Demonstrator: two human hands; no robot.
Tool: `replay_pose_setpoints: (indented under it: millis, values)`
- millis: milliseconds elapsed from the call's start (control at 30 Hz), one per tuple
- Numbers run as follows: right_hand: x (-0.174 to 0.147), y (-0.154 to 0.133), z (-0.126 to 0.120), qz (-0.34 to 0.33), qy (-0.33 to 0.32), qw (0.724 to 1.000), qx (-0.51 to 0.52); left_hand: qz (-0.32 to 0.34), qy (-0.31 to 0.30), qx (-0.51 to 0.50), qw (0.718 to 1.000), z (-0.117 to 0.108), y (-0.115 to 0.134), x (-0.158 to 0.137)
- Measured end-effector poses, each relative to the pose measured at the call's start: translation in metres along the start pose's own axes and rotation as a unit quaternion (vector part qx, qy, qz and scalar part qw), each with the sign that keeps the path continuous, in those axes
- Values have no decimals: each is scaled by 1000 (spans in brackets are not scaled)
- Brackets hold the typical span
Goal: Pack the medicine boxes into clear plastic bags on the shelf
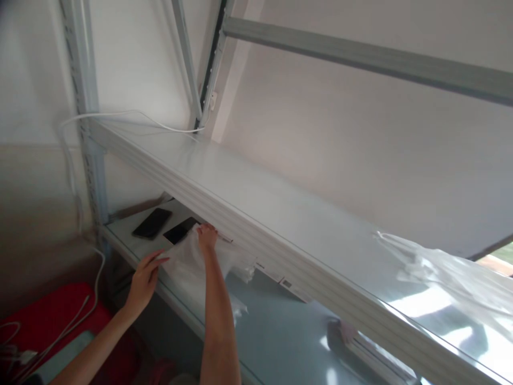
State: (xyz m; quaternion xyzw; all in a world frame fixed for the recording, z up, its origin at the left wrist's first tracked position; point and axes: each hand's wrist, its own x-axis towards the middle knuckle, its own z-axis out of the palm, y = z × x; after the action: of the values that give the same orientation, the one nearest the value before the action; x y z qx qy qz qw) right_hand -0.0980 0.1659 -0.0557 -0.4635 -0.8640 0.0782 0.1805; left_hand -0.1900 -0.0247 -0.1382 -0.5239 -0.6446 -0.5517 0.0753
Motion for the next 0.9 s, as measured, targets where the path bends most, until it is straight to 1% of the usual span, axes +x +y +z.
replay_pose_setpoints:
  millis: [67,167,233,367,467,567,667,733,900]
  values:
    - [1,0,3,-4,0,1000,3,-47,16,-6,999,2,-2,-3]
    - [2,-1,6,-4,0,1000,3,-81,-1,-17,997,8,-4,-5]
    - [2,-1,8,1,2,1000,1,-76,-16,-17,997,13,-3,-5]
    - [-1,3,7,15,10,1000,-8,-45,-28,3,999,18,5,-5]
    - [-5,10,3,19,14,1000,-14,-35,-28,66,997,19,12,-5]
    - [-10,18,-2,23,17,999,-15,-2,-22,133,991,20,16,-6]
    - [-15,25,-6,23,17,1000,-9,26,-24,147,989,23,18,-5]
    - [-16,27,-8,24,19,1000,-2,18,-22,147,989,26,18,-4]
    - [-13,25,-9,36,29,999,17,-27,-14,141,989,33,13,-4]
